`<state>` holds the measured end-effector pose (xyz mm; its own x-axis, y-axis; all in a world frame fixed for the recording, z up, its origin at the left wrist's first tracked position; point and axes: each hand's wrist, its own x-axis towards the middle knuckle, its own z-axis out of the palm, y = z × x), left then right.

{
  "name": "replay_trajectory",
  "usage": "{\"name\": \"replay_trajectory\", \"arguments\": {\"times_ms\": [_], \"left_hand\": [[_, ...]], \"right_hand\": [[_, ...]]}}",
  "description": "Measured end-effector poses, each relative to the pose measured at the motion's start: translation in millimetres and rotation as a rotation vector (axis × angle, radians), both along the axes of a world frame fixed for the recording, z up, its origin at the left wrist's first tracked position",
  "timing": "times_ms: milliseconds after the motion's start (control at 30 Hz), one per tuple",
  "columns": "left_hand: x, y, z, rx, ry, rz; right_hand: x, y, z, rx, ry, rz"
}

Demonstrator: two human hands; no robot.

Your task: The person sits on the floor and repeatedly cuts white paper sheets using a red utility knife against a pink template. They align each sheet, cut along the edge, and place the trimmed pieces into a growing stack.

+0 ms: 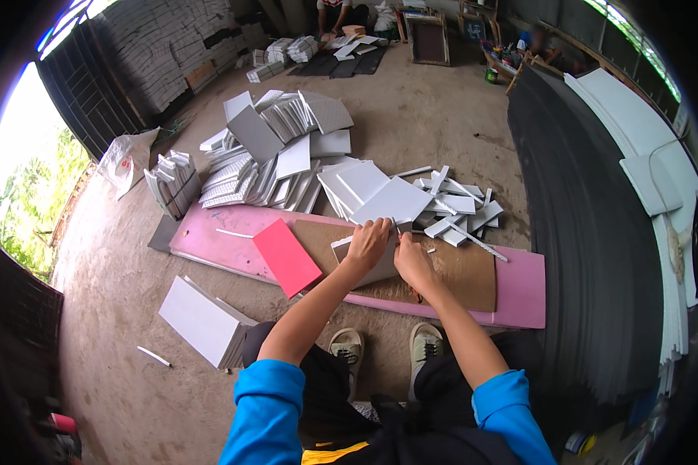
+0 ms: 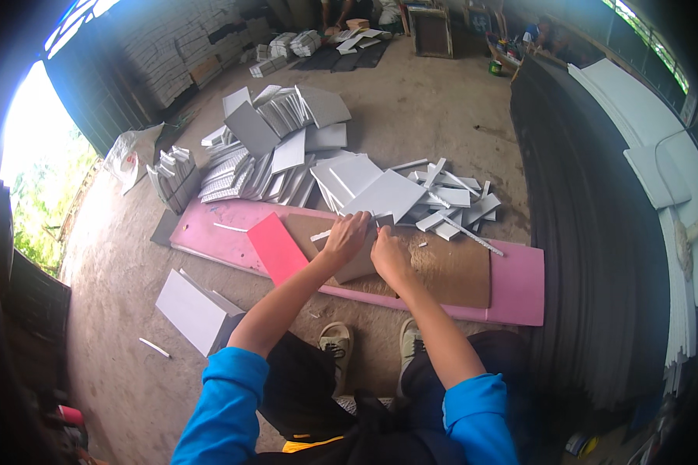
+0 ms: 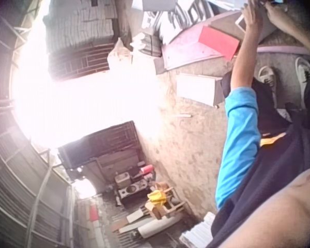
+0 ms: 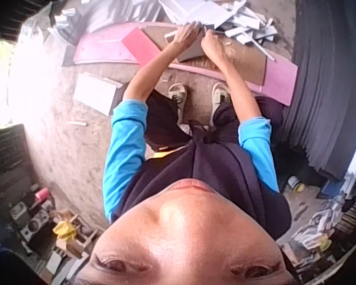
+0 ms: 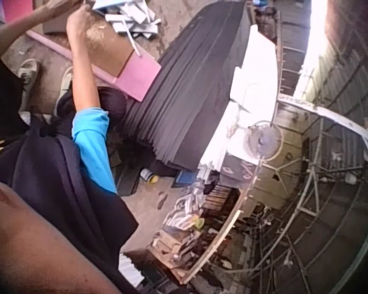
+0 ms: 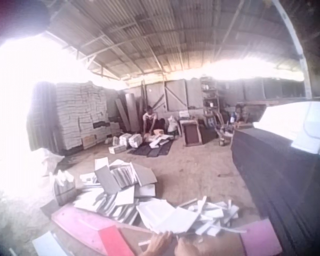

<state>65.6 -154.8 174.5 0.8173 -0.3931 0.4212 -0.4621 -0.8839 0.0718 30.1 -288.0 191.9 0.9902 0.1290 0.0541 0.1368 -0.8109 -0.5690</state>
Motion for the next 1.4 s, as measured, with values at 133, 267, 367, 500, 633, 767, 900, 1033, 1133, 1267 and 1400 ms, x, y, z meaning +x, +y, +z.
{"name": "replay_trajectory", "arguments": {"times_ms": [133,267,367,500,633,767,900,1033,1133,1267,1400], "left_hand": [[-6,-5,0,0.003,-0.013,0.032],[-5,8,9,-0.044,0.006,0.022],[0,22,11,0.002,0.007,-0.017],[7,28,4,0.008,0.016,-0.022],[13,30,3,0.037,0.067,0.005],[15,31,2,0.010,0.077,-0.017],[18,35,2,0.036,0.101,-0.028],[14,35,0,0.048,0.118,-0.022],[8,31,0,0.041,0.078,-0.035],[4,29,2,0.024,0.126,0.007],[8,28,6,0.026,0.100,-0.010]], "right_hand": [[14,3,1,-0.023,0.101,0.023],[13,12,12,-0.030,0.159,-0.002],[10,21,18,-0.011,0.135,0.025],[12,32,12,-0.031,0.064,-0.026],[21,31,14,-0.033,0.146,0.005],[17,27,4,0.003,0.218,-0.011],[16,28,3,0.022,0.178,0.030],[24,32,4,0.019,0.251,0.009],[30,30,6,0.016,0.303,0.004],[22,30,16,0.027,0.363,0.009],[11,22,10,0.033,0.320,0.000]]}}
